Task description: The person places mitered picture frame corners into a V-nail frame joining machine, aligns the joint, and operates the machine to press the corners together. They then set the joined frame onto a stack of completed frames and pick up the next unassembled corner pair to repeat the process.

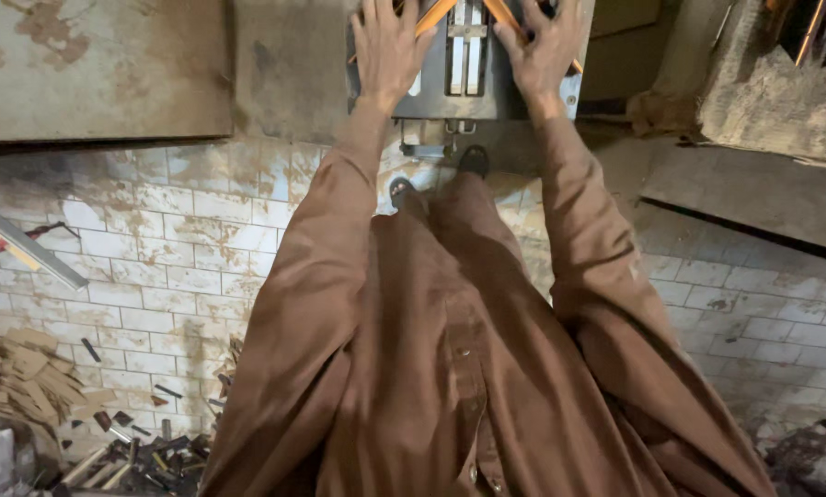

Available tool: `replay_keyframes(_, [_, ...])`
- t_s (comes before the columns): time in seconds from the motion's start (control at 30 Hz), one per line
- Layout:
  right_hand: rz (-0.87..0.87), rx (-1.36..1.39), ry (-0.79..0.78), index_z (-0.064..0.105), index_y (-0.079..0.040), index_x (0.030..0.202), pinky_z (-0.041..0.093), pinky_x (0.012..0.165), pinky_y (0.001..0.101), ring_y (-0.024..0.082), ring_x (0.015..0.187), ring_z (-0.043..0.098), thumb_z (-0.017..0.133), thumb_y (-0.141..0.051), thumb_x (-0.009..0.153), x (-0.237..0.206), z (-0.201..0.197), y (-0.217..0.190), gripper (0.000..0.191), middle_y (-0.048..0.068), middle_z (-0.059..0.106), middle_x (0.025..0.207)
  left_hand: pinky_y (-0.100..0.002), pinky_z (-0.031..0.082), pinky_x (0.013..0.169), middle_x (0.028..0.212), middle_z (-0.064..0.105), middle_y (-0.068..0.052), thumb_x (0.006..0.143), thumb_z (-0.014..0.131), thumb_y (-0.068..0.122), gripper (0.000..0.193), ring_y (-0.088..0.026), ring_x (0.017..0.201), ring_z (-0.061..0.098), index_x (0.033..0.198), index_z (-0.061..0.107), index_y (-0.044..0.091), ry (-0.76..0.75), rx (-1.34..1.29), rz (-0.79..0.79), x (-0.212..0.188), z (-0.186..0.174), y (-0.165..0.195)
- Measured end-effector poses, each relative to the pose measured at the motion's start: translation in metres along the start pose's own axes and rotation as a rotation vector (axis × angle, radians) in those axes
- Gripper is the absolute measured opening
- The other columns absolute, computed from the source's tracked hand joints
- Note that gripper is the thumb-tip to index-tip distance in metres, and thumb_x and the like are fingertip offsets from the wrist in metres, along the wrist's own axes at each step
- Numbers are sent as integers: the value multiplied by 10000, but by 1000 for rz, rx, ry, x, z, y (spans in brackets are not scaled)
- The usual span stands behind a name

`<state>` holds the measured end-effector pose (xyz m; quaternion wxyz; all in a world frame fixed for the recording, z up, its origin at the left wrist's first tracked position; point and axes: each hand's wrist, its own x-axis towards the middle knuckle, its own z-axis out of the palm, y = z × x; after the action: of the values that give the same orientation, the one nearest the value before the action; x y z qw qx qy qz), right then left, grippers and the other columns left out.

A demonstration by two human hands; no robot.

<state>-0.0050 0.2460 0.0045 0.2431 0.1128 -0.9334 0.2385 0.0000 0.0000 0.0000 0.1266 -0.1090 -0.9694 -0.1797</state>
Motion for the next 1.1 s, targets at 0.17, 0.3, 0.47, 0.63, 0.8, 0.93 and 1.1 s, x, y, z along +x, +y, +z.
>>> replay_keyframes(0.17, [30,52,-2,780,-52,1171,430,877,483,336,1034,533,925,-390,837,-40,-7,3,497,108,577,1161,-616,404,914,1307,499,-205,924,763,437,582,-412,1175,479,1364,586,100,57,35,14,-27,0,15])
replay_keyframes(0.3, [43,22,-7,776,-45,1248,422,872,467,319,1026,539,914,-448,864,-39,-2,9,573,91,551,1108,-570,408,900,1284,509,-150,915,769,417,664,-357,1112,491,1453,554,91,8,-11,-7,-20,-1,17])
replay_keyframes(0.47, [32,9,35,780,-41,1206,417,850,468,323,993,537,940,-488,881,-38,11,26,575,108,548,1085,-538,407,946,1226,510,-114,898,783,452,657,-332,1100,487,1414,549,120,62,14,1,-4,12,19])
replay_keyframes(0.63, [8,-26,25,765,-52,1250,436,881,459,331,1035,542,918,-456,903,-37,10,32,555,114,564,1159,-531,403,935,1193,514,-104,887,801,440,643,-325,1083,486,1401,580,124,59,10,-9,-7,18,22])
replay_keyframes(0.8, [54,12,-5,759,-47,1251,444,858,466,343,1017,540,922,-425,882,-37,4,34,552,132,565,1147,-515,404,914,1232,525,-90,859,805,425,617,-308,1090,496,1354,608,113,17,-11,-37,-5,20,26])
replay_keyframes(0.93, [73,-25,-10,760,-73,1248,455,872,453,333,1023,552,911,-425,866,-36,9,44,541,117,577,1149,-507,403,925,1235,517,-82,875,802,428,633,-306,1097,492,1379,596,106,24,-3,-33,2,27,29])
replay_keyframes(1.1, [54,-79,46,765,-101,1195,448,819,440,310,965,556,904,-498,821,-22,16,47,563,103,590,1100,-519,387,912,1236,507,-111,868,791,430,663,-313,1065,478,1407,587,102,64,17,-8,8,25,29])
